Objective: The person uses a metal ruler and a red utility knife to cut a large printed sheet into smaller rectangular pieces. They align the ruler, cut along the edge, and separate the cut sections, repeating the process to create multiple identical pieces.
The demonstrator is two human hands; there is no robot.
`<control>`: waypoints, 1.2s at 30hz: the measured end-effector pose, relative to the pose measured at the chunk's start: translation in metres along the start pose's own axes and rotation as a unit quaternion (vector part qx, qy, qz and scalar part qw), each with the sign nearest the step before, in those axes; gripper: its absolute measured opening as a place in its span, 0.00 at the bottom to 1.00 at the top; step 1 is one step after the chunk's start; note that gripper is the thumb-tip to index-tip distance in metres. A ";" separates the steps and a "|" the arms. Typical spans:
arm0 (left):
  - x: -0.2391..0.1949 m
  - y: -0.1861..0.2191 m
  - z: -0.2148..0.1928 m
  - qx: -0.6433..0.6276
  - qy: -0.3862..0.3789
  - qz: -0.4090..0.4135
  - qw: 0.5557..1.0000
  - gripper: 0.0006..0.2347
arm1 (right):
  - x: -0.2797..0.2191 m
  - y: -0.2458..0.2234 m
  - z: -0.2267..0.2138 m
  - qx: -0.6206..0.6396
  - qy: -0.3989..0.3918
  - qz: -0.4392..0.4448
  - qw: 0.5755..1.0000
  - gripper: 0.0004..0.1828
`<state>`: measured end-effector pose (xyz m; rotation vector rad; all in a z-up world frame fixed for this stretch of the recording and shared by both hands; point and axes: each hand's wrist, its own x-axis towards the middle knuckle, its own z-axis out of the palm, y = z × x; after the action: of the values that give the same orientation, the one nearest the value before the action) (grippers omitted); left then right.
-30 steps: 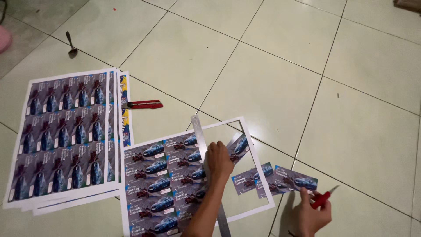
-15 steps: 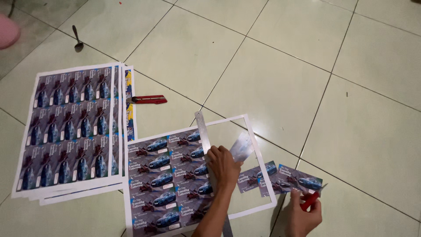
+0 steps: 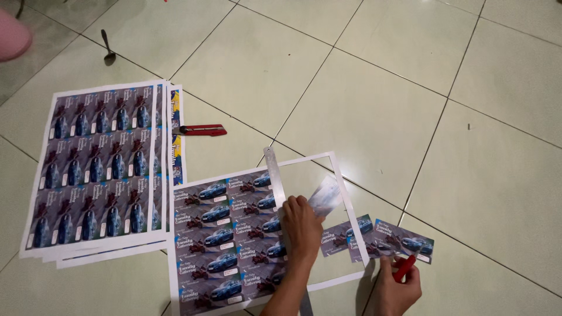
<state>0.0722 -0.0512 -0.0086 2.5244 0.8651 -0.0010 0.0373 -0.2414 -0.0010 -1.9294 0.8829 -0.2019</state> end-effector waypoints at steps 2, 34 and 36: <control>-0.004 0.002 0.000 0.016 0.010 -0.001 1.000 0.26 | 0.001 0.005 0.000 0.008 -0.004 -0.001 1.000 0.15; -0.050 0.015 -0.022 -0.244 -0.268 0.114 0.925 0.18 | 0.019 -0.005 0.006 0.172 -0.161 0.106 0.966 0.11; -0.050 0.012 -0.014 -0.150 -0.156 0.073 0.974 0.24 | 0.047 0.002 0.001 0.149 -0.075 0.111 0.980 0.19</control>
<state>0.0373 -0.0826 0.0161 2.2183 0.5107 -0.1997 0.0711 -0.2719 -0.0134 -1.5360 0.9037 -0.0502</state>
